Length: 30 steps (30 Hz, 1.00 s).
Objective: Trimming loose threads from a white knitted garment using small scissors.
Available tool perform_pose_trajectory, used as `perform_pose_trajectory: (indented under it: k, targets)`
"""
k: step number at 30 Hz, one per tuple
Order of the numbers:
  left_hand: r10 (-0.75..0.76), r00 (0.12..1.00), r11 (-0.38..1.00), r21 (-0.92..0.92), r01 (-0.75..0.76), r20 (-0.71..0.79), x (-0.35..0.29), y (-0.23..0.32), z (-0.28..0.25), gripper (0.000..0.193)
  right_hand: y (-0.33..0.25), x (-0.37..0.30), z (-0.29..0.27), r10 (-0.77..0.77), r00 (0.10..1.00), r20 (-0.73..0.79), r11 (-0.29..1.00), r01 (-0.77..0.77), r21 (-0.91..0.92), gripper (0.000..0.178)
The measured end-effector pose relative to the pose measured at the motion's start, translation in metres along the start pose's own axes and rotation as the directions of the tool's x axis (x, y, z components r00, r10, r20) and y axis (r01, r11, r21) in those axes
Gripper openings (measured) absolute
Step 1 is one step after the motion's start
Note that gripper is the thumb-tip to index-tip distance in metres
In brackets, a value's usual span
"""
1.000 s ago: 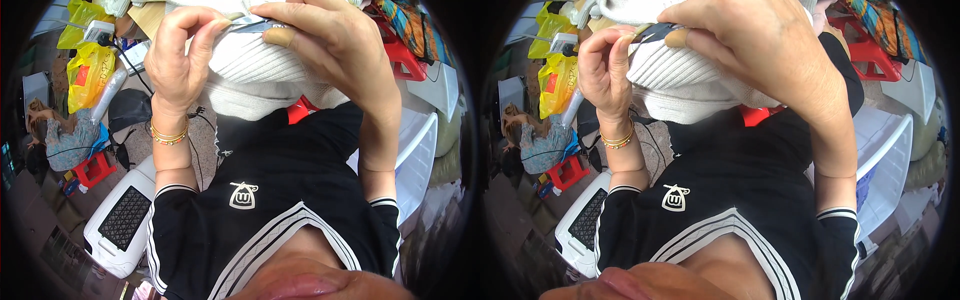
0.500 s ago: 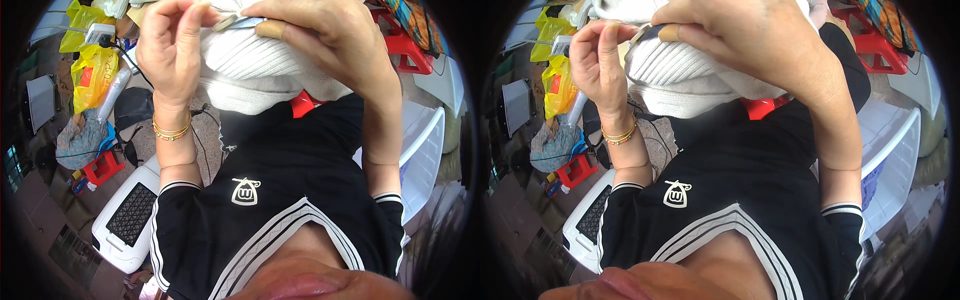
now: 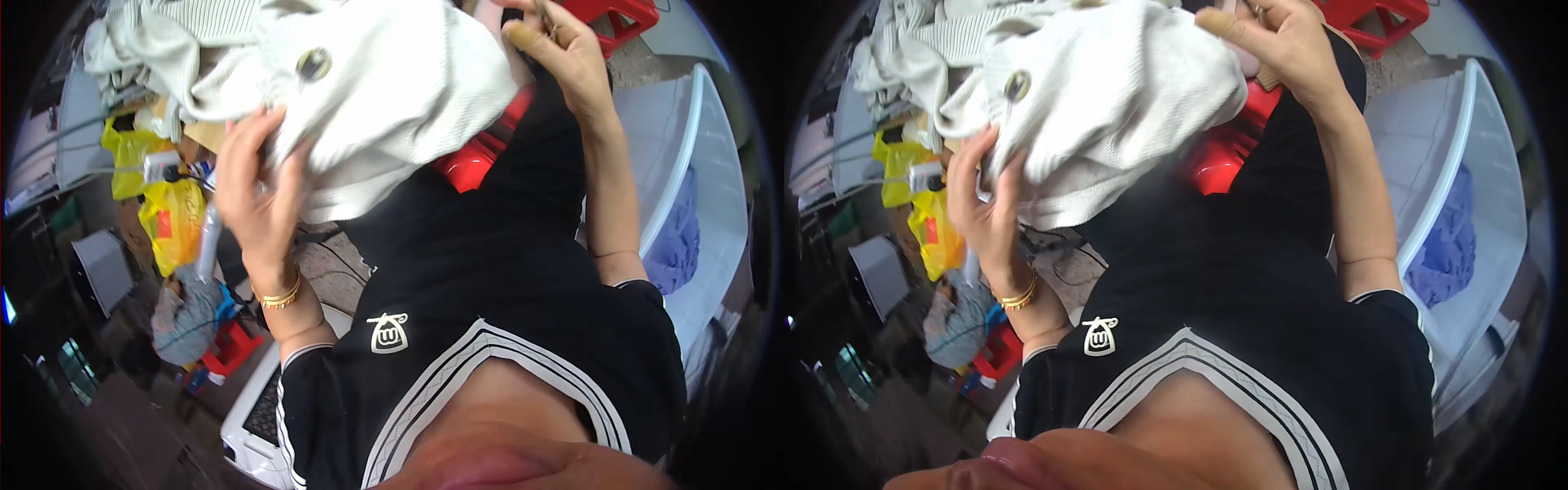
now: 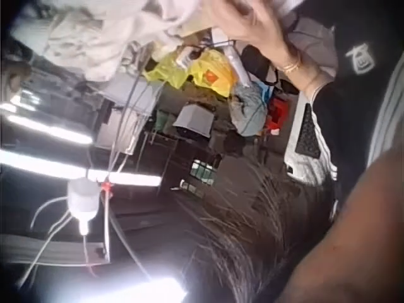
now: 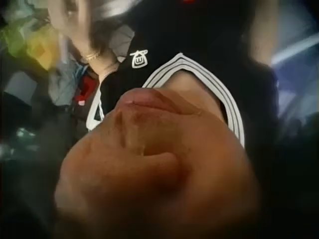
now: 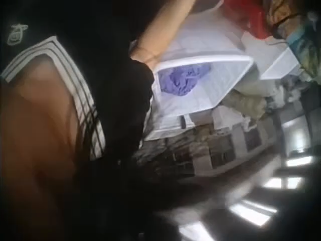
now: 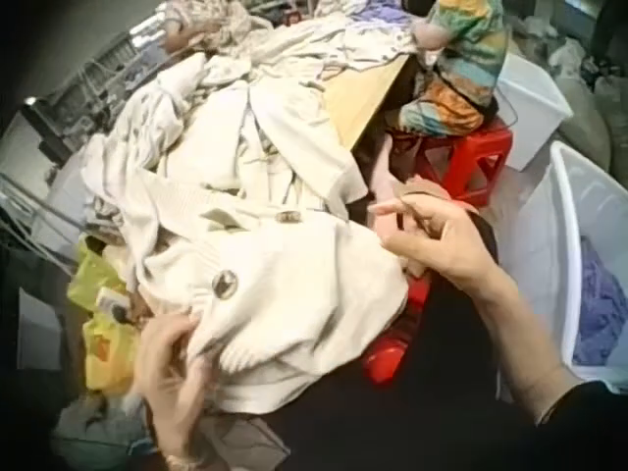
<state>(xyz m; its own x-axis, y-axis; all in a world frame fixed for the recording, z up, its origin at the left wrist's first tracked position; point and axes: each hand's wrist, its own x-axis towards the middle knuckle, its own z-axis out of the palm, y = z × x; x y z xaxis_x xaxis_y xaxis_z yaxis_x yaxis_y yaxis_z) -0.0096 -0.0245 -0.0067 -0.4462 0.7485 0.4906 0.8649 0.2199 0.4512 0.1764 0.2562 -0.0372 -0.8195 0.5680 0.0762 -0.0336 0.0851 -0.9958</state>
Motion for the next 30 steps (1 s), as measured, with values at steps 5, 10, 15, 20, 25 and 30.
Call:
perform_pose_trajectory:
  k: [5, 10, 15, 20, 25, 30]
  targets:
    - [-0.214, 0.866, 0.908, -0.420, 0.005, -0.452, -0.002, -0.016, -0.077, 0.023, 0.030, -0.024, -0.017, -0.072, 0.990, 0.125, 0.992, 0.084, -0.095, 0.084]
    - [-0.386, 0.692, 0.701, -0.682, -0.210, -0.610, -0.013, -0.061, -0.125, 0.033, 0.025, -0.037, 0.017, -0.055, 0.961, 0.270, 0.997, 0.069, -0.043, 0.091]
    - [-0.684, 0.613, 0.628, -0.748, 0.216, -0.397, -0.047, -0.116, -0.098, 0.042, 0.044, -0.026, 0.038, -0.120, 0.986, 0.119, 0.991, 0.126, -0.043, 0.088]
    - [-0.654, 0.752, 0.267, -0.907, 0.327, 0.078, -0.071, -0.105, -0.107, 0.049, -0.046, 0.002, 0.029, 0.378, 0.909, 0.174, 0.919, -0.391, 0.047, 0.042]
    - [-0.564, 0.826, 0.621, -0.660, 0.423, -0.001, -0.062, -0.087, -0.116, 0.053, 0.015, 0.021, 0.017, 0.127, 0.958, 0.255, 0.988, -0.146, 0.057, 0.042]
    - [-0.584, 0.812, 0.739, -0.403, 0.540, 0.018, -0.060, -0.060, -0.132, 0.055, 0.019, 0.026, 0.011, 0.202, 0.925, 0.323, 0.973, -0.228, 0.043, 0.027]
